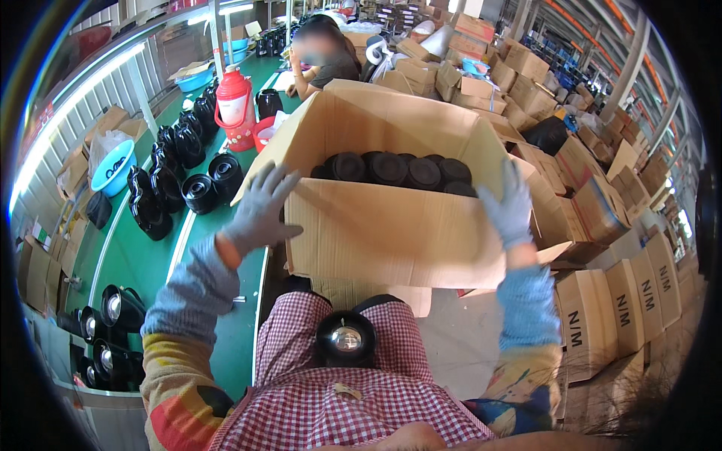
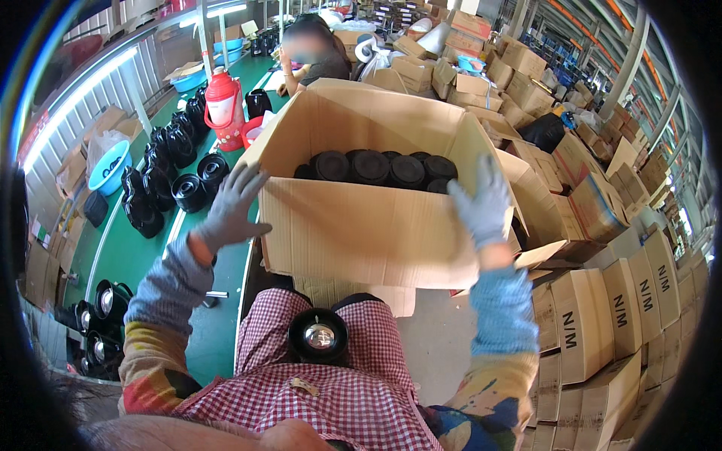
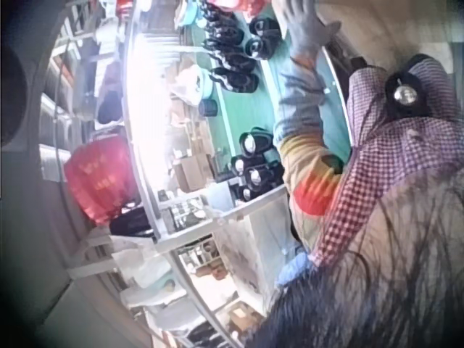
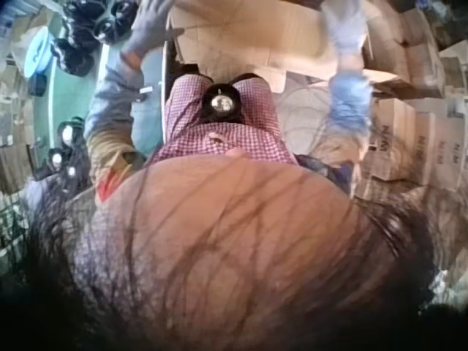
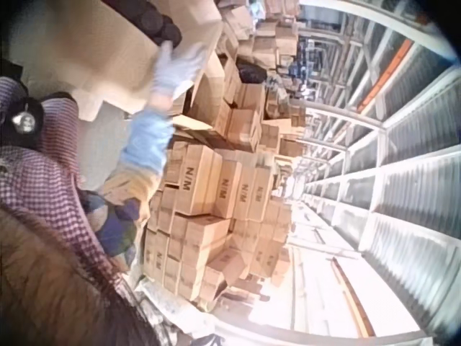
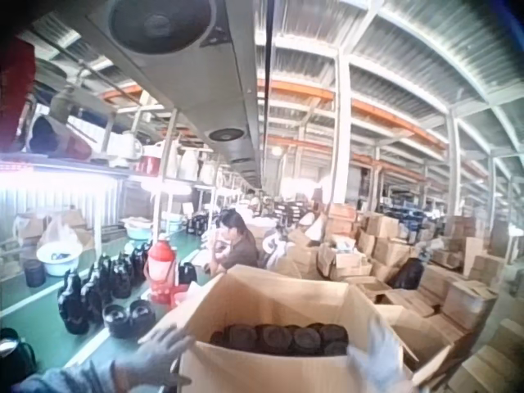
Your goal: The person repeatedly picks up black kettle bodies and lids from a cardboard box, places a metal insert into the kettle body, and secures the lid. The assembled kettles are placed on a green workbench.
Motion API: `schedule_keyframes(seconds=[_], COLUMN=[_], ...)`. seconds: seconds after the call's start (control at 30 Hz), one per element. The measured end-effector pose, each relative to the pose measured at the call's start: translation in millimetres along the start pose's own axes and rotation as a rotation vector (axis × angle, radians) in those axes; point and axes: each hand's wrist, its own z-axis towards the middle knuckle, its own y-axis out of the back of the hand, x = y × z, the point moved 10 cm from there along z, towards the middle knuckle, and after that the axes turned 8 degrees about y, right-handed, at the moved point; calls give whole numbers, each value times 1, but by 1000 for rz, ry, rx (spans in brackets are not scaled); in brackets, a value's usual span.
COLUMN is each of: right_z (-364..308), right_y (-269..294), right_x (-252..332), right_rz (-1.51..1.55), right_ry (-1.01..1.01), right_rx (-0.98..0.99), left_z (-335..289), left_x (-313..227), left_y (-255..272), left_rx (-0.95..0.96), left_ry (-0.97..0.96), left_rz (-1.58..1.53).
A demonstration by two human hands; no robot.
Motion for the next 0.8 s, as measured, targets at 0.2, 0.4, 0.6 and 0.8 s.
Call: schedule_keyframes(seconds=[0.2, 0.4, 0.6, 0.8], right_z=[71, 42, 30, 47], right_y=[-61, -153, -108, -87], right_x=[-137, -268, -206, -152], right_rz=[-383, -235, -190, -81], right_ry=[-558, -518, -391, -371], right_rx=[521, 793, 600, 489], left_z=[74, 60, 68, 84], left_x=[24, 29, 138, 208], left_y=[-72, -73, -124, -192], left_rx=[547, 229, 449, 707], left_ry=[3, -9, 872, 271], left_rz=[340, 65, -799, -331])
